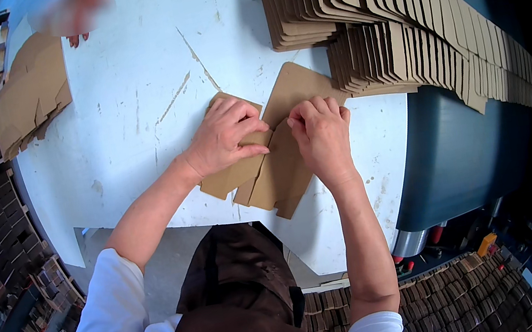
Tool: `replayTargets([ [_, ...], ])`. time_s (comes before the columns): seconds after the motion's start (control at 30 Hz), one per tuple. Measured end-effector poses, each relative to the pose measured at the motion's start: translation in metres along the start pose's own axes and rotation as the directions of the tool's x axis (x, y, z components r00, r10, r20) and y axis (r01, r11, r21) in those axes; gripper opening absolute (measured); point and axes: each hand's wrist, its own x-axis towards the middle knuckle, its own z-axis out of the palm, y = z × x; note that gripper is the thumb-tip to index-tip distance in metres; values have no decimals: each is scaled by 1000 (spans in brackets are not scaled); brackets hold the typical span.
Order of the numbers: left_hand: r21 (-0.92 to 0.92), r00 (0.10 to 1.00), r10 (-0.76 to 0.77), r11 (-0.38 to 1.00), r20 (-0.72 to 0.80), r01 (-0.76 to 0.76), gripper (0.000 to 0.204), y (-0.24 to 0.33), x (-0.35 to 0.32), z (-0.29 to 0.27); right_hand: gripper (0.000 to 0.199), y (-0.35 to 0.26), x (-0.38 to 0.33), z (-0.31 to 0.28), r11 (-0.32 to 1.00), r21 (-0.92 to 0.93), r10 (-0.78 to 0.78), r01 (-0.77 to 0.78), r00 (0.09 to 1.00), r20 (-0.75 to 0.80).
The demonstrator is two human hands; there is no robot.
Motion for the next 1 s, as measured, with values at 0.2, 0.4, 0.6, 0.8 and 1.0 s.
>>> replayTargets([
  [0.2, 23, 999, -22, 1000, 38, 21, 30, 3, 0, -3, 8, 1, -2, 9, 996, -81, -28, 23, 997, -67],
  [0.4, 27, 1000, -7, 1000, 4, 7, 31, 4, 0, -1, 28, -5, -31, 19, 981, -175, -118, 87, 977, -176],
  [0.6, 142, 999, 9, 990, 40, -15, 33, 11, -1, -4, 50, -13, -59, 22, 966, -212, -158, 147, 987, -38],
  [0.8, 305, 963, 92, 937, 252, -169, 38, 55, -53, 1, 49, -12, -59, 19, 933, -311, -194, 182, 981, -9],
  [1.0, 398, 929, 73, 889, 363, -225, 43, 74, -68, -7, 51, -19, -60, 10, 905, -360, -221, 226, 974, 55],
])
